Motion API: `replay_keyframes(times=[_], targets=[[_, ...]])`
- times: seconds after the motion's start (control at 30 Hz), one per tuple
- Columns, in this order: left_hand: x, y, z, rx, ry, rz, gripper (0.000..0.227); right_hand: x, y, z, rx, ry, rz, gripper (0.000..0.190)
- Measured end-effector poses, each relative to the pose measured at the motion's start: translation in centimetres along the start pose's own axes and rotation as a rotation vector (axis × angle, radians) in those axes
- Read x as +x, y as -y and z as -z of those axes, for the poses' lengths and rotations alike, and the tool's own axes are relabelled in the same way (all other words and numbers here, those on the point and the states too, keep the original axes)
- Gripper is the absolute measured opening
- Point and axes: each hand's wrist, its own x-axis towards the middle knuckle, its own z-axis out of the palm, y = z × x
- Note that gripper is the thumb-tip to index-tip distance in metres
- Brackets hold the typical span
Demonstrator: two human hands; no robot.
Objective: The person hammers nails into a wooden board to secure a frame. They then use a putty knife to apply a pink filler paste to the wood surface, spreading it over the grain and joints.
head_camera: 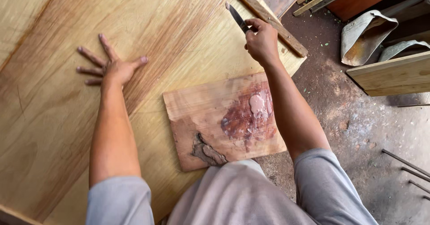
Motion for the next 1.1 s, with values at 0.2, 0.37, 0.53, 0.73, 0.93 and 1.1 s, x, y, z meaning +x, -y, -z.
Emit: replay_keyframes(times=[0.2, 0.37, 0.53, 0.73, 0.93, 1.1], targets=[[0.6, 0.2, -0.6, -0.015, -0.014, -0.023, 0.142, 1.8, -2.7, -4.1, -0.271, -0.13, 0.267, 0.032], [1.1, 0.4, -0.9, 0.0, -0.013, -0.006, 0.142, 0.2, -2.5, -3.3, -0.263, 0.004, 0.156, 0.032], [1.0, -0.1, -0.4, -0.012, -0.015, -0.046, 0.143, 1.1, -2.2, -3.6, -0.162, -0.104, 0.169, 0.033], [1.0, 0.1, -0.4, -0.018, -0.011, -0.026, 0.142, 1.2, -1.3, -2.0, -0.313, -0.209, 0.281, 0.029], [0.9, 0.2, -0.5, -0.012, -0.01, -0.029, 0.143, 0.2, -0.2, -2.7, -0.216, 0.061, -0.067, 0.035], [1.1, 0.0, -0.5, -0.01, -0.018, -0.026, 0.144, 2.4, -3.2, -3.2, -0.227, -0.226, 0.235, 0.03]])
